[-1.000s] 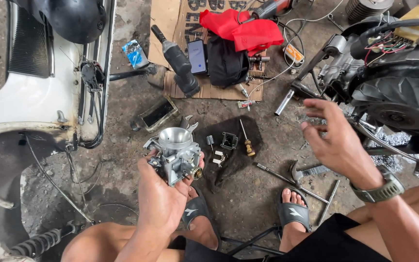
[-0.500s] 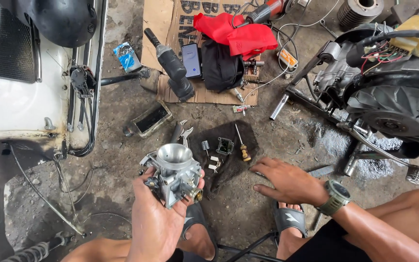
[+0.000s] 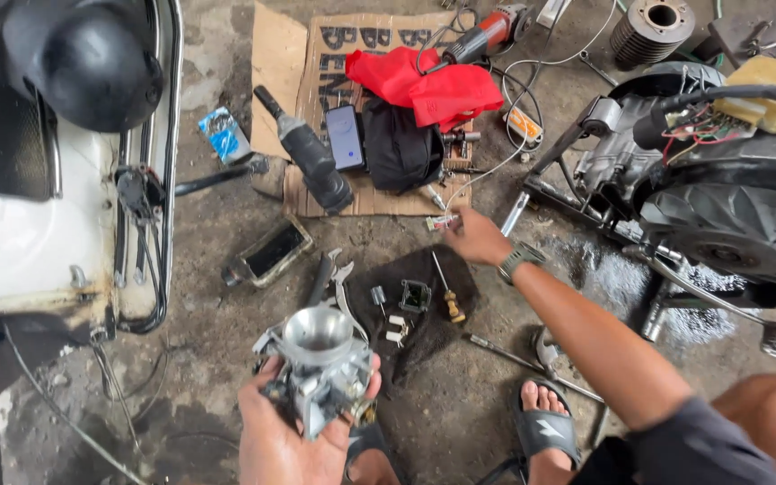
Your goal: Inspecting and cleaning a motorcycle carburetor using a small metal pin and a screwdriver while seated in a workshop.
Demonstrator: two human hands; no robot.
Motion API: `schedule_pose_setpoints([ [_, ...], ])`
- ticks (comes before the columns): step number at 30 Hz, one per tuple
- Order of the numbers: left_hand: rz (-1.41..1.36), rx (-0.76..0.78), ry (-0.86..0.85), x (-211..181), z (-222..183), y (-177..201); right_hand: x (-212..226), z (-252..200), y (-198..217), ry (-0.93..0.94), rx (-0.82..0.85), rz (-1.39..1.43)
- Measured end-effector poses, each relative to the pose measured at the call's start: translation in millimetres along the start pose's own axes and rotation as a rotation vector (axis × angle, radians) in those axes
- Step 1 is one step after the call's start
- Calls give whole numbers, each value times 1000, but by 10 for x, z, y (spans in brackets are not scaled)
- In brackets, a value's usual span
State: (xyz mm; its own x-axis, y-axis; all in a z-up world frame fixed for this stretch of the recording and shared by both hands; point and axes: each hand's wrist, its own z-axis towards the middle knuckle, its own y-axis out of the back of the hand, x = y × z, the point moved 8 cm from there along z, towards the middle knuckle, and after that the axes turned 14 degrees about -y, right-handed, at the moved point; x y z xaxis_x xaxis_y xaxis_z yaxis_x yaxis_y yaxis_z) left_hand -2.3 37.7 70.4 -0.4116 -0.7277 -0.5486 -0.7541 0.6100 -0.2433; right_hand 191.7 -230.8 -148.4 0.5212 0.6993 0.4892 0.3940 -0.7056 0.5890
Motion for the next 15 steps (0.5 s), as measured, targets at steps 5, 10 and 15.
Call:
schedule_pose_setpoints([
  [5,599,-128,-731,-82,1568,1209,336,840,15,-38,-40,725],
  [10,1204,514,-169,-46,4079,4175,344,1555,-471,-175,-17,1033],
  [15,1072,598,-77,-408,4042,4505,1028,1335,-528,294,-441,800],
])
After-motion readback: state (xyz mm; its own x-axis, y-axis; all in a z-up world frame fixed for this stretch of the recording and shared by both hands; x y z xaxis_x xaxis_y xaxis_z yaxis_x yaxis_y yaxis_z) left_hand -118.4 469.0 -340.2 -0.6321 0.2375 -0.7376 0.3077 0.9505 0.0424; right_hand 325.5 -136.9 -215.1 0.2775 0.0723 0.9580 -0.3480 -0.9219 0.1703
